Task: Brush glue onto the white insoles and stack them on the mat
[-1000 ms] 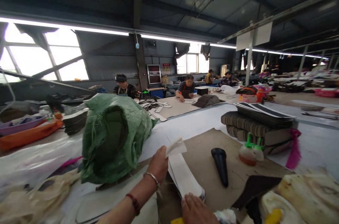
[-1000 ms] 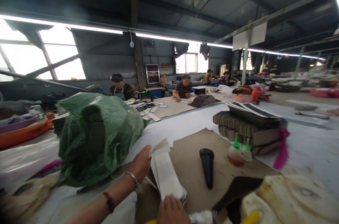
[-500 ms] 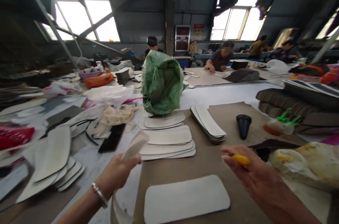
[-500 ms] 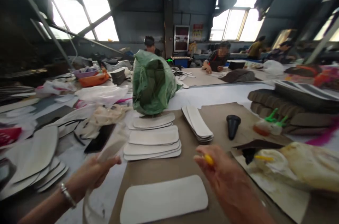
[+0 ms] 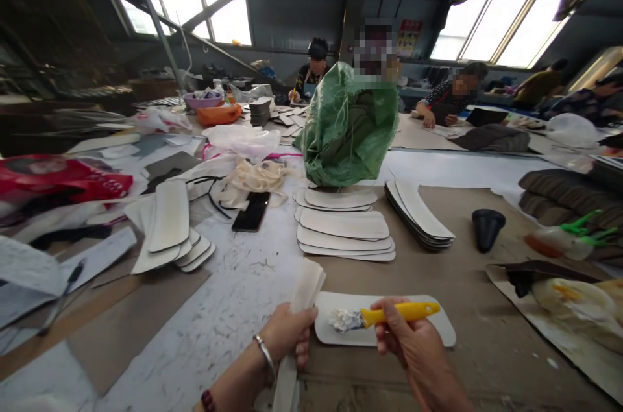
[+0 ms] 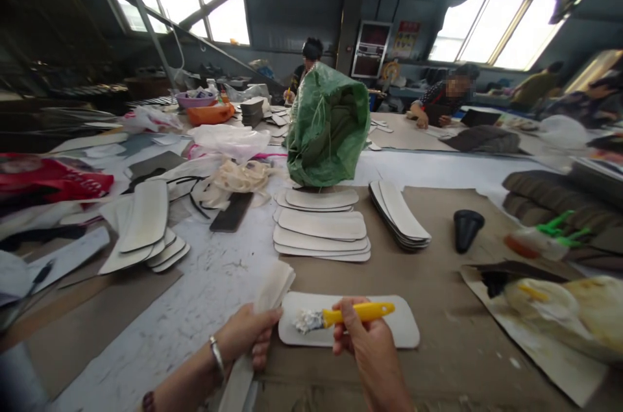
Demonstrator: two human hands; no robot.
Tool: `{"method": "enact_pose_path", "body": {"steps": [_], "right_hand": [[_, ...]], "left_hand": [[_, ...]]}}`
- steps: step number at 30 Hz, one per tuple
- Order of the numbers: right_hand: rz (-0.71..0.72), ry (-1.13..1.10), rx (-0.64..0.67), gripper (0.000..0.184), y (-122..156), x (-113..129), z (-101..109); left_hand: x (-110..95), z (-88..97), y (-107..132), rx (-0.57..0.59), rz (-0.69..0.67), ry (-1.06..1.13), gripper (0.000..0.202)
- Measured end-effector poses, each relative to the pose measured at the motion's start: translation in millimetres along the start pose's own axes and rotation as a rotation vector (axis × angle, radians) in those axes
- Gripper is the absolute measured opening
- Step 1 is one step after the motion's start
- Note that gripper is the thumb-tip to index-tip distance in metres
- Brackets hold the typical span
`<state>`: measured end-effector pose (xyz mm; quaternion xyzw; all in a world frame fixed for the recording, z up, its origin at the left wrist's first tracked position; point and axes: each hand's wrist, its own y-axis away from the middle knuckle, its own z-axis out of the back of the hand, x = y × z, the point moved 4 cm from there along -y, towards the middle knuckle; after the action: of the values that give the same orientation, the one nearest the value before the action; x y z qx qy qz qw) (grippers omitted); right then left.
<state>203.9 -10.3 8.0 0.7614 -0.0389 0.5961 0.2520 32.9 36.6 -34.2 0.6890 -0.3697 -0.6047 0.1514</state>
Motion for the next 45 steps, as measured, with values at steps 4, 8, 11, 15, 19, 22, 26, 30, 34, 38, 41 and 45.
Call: {"method": "enact_pose_path", "body": {"steps": [4, 8, 11, 15, 19, 22, 26, 30, 34, 38, 41, 45], "right_hand": [[0.079, 0.165, -0.022, 0.037, -6, -5, 7], [0.132, 0.316, -0.053, 0.037, -1, 7, 7], [0.149, 0.299, -0.02, 0.038, 4, 7, -6], [0.174, 0.354, -0.071, 0.038, 4, 3, -5], [0.183, 0.501, -0.182, 0.039, 5, 11, 15], [0.173, 0.451, -0.101, 0.038, 9, 13, 9], [0.179, 0.434, -0.009, 0.035, 9, 7, -1], [0.245, 0.726, -0.218, 0.035, 2, 13, 35], [0.36, 1.027, -0.383, 0.035, 2, 32, 69], [0.528, 1.225, -0.445, 0.036, 3, 48, 80], [0.585, 1.292, -0.462, 0.039, 8, 54, 92], [0.658, 1.308, -0.443, 0.039, 13, 54, 87]], "left_hand": [[1, -0.5, -1, 0.008, -0.013, 0.012, 0.02], [2, -0.8, 0, 0.041, -0.034, 0.027, 0.017], [4, -0.1, 0, 0.077, -0.052, 0.036, 0.021], [8, 1.4, -1, 0.11, -0.078, 0.035, 0.024], [9, 0.7, 0, 0.136, -0.106, 0.003, 0.029], [7, -1.1, 2, 0.153, -0.111, -0.031, 0.033], [8, -2.0, 5, 0.16, -0.119, -0.065, 0.034], [13, 0.8, 6, 0.137, -0.164, -0.087, 0.039], [19, 5.2, 7, 0.106, -0.191, -0.1, 0.041], [23, 8.9, 7, 0.102, -0.202, -0.112, 0.047], [24, 6.2, 4, 0.173, -0.2, -0.116, 0.05], [21, 10.1, 11, 0.237, -0.176, -0.101, 0.046]]}}
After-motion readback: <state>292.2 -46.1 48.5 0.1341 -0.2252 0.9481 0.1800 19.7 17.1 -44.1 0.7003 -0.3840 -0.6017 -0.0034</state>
